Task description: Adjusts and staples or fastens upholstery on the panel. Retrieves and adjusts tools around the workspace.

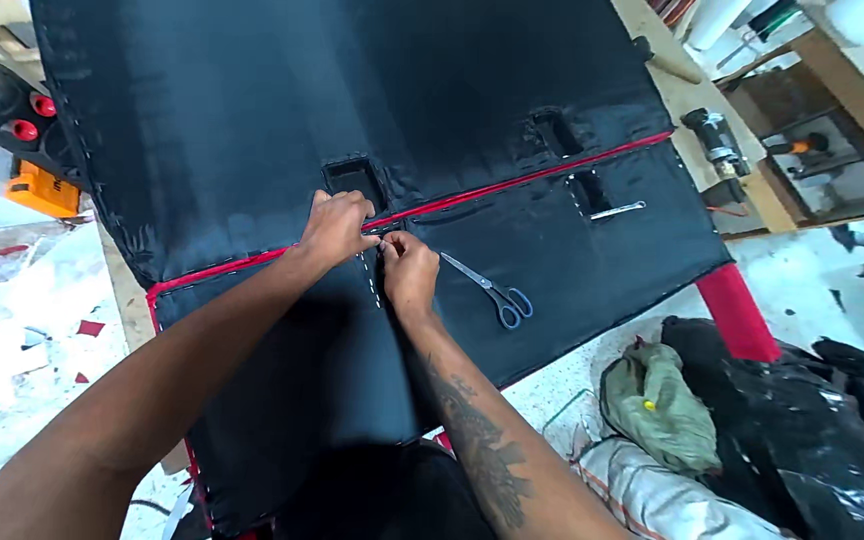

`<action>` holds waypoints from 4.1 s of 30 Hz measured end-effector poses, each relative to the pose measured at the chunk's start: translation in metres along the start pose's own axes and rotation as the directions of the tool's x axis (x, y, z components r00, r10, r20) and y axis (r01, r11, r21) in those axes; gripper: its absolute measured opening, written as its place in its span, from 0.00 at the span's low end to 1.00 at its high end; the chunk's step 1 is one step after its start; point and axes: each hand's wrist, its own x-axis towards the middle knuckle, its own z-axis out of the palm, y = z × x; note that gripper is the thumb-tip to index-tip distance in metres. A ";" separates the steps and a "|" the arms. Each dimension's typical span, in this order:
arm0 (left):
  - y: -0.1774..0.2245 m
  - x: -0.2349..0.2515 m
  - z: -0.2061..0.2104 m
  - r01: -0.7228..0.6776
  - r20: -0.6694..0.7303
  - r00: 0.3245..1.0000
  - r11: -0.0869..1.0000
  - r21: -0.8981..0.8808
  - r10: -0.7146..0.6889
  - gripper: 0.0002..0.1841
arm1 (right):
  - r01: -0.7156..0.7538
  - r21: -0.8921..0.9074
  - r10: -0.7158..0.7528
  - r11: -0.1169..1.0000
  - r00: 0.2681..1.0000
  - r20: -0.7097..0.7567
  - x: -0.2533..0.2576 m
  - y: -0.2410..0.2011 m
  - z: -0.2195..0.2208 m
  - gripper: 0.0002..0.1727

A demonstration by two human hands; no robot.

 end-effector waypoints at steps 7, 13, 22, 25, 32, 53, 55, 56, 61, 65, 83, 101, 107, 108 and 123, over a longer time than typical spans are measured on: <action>-0.004 0.003 -0.001 -0.019 0.042 0.999 1.000 -0.016 0.020 0.24 | -0.012 0.056 0.015 0.998 0.998 -0.060 0.000 -0.001 0.014 0.06; -0.010 0.010 -0.007 0.008 0.128 0.992 0.997 -0.076 0.002 0.26 | -0.024 0.143 0.029 0.989 0.999 -0.031 0.000 0.000 0.016 0.04; -0.022 0.007 -0.001 -0.025 0.112 0.993 0.990 -0.138 0.041 0.36 | -0.069 0.051 0.072 0.996 0.996 -0.045 -0.001 -0.004 0.018 0.04; -0.019 0.003 0.000 0.031 0.068 0.997 0.998 -0.057 -0.028 0.36 | -0.044 -0.020 0.043 0.999 0.998 -0.034 -0.003 -0.006 0.019 0.08; -0.023 0.002 0.007 0.020 0.045 0.999 0.996 -0.085 -0.016 0.30 | -0.055 -0.045 0.053 0.997 0.998 -0.043 -0.005 -0.006 0.019 0.10; -0.026 -0.001 0.011 -0.007 -0.014 1.000 0.994 -0.111 0.005 0.28 | -0.100 0.032 0.101 0.995 0.994 -0.045 -0.006 -0.007 0.027 0.08; -0.026 -0.001 0.012 -0.009 -0.013 1.000 0.994 -0.108 0.008 0.28 | -0.124 0.031 0.125 0.992 0.991 -0.038 -0.005 -0.008 0.027 0.06; -0.026 -0.001 0.011 -0.011 -0.010 1.000 0.994 -0.109 0.010 0.29 | -0.138 0.029 0.139 0.990 0.990 -0.037 -0.004 -0.008 0.027 0.06; -0.026 -0.002 0.010 -0.003 0.002 1.000 0.994 -0.111 0.003 0.29 | -0.151 -0.002 0.151 0.989 0.987 -0.053 -0.005 -0.009 0.026 0.09; -0.027 -0.002 0.010 -0.001 -0.005 1.000 0.992 -0.122 0.001 0.28 | -0.091 -0.026 0.088 0.996 0.993 -0.081 -0.005 -0.008 0.026 0.05; -0.027 -0.004 0.011 -0.007 -0.020 1.000 0.991 -0.133 0.005 0.29 | -0.135 -0.037 0.132 0.990 0.989 -0.071 -0.004 -0.009 0.025 0.07; -0.027 -0.002 0.011 0.012 -0.001 1.000 0.990 -0.138 -0.012 0.29 | -0.105 0.005 0.105 0.994 0.994 -0.006 -0.001 -0.003 0.025 0.12; -0.027 -0.003 0.011 -0.003 -0.022 1.000 0.989 -0.148 0.000 0.28 | -0.109 0.019 0.109 0.994 0.994 0.001 -0.001 -0.003 0.024 0.12; -0.027 -0.003 0.011 -0.004 -0.023 1.000 0.989 -0.148 0.000 0.28 | -0.114 0.031 0.114 0.993 0.993 -0.018 -0.001 -0.004 0.025 0.11; -0.028 -0.002 0.010 0.007 -0.010 1.000 0.990 -0.141 -0.009 0.27 | -0.007 -0.042 0.009 0.999 0.999 0.041 -0.013 -0.003 0.016 0.19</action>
